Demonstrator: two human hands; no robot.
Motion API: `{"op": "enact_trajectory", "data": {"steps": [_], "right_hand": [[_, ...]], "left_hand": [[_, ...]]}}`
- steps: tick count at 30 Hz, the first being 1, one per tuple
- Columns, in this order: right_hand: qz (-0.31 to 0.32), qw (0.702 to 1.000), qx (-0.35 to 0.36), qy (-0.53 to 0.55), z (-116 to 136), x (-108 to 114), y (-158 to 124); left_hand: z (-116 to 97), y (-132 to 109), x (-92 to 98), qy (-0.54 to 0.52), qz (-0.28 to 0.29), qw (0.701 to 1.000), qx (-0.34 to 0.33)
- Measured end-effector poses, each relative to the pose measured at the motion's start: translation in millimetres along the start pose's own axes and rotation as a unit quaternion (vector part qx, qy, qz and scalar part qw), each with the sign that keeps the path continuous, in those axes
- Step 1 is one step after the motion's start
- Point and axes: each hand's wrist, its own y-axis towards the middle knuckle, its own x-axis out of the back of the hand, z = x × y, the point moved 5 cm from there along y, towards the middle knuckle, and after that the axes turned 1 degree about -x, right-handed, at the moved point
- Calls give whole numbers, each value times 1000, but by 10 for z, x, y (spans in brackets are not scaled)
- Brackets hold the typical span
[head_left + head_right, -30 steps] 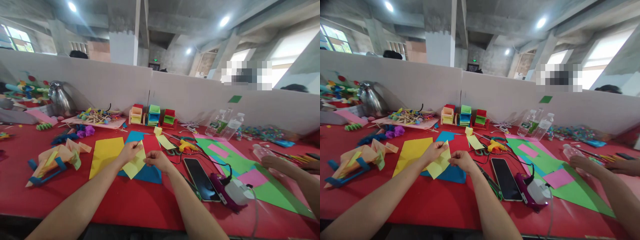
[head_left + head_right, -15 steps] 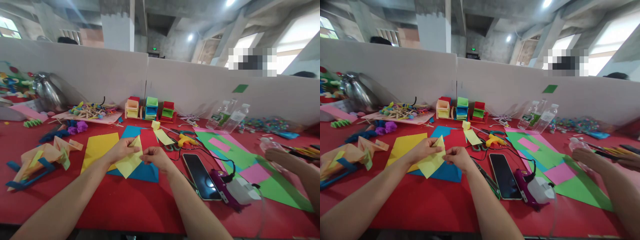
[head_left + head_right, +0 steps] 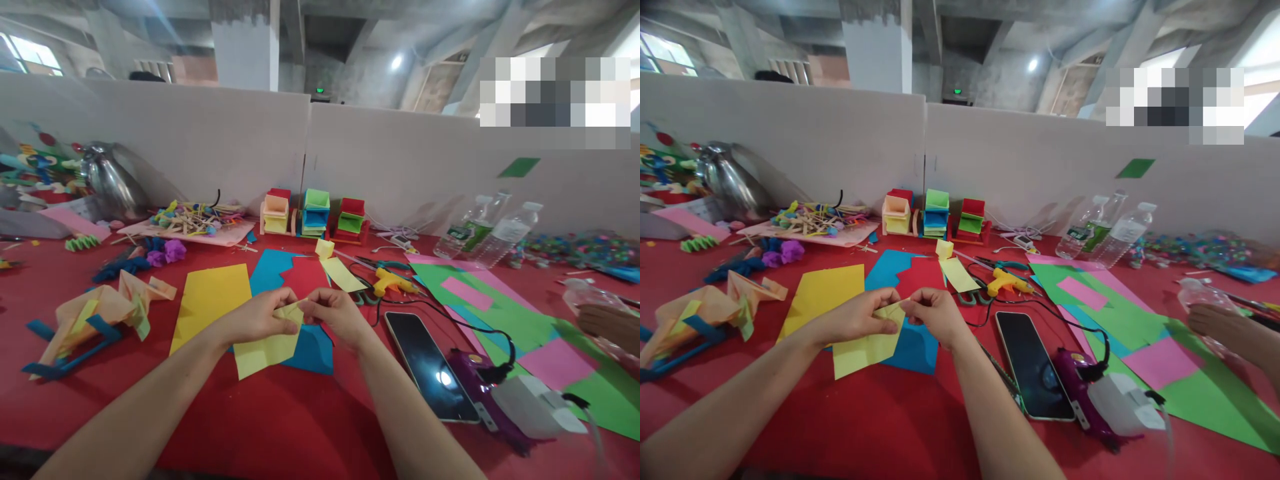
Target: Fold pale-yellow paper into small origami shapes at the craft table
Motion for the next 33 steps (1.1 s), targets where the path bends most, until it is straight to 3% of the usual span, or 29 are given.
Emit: {"op": "enact_trajectory", "data": {"steps": [2, 4, 5, 7, 9, 10, 12, 14, 16, 20, 23, 28, 33], "right_hand": [[-24, 1000, 9, 16, -6, 47, 9], [-64, 997, 24, 31, -7, 137, 24], [-91, 995, 34, 40, -5, 194, 29], [-150, 985, 57, 61, 7, 305, 31], [-208, 971, 82, 88, 24, 374, 20], [-230, 962, 90, 112, 26, 383, 11], [-254, 944, 93, 187, 8, 339, -4], [-239, 934, 78, 255, -28, 221, -5], [-203, 940, 53, 268, -67, 83, -1], [-94, 977, -8, 191, -148, -94, 23], [-38, 992, 6, 122, -133, -52, 46], [-88, 990, 103, 35, 27, 176, 44], [-69, 994, 81, 2, -10, 110, 45]], "left_hand": [[22, -5, -11, 11, 19, 1000, 22], [53, 16, 39, 7, -8, 999, 30], [63, 33, 103, -5, -57, 998, 21], [81, 41, 278, -56, -210, 976, -15], [141, 8, 377, -177, -344, 921, -32], [186, 9, 347, -269, -362, 892, -23], [227, 77, 112, -438, -270, 857, 29], [198, 114, -140, -528, -187, 825, 70], [146, 130, -242, -548, -184, 815, 44], [152, 137, -160, -546, -255, 798, -4], [217, 126, -100, -504, -258, 823, 57], [188, 124, -199, -400, -145, 897, 120], [213, 117, -208, -402, -201, 887, 102]]}}
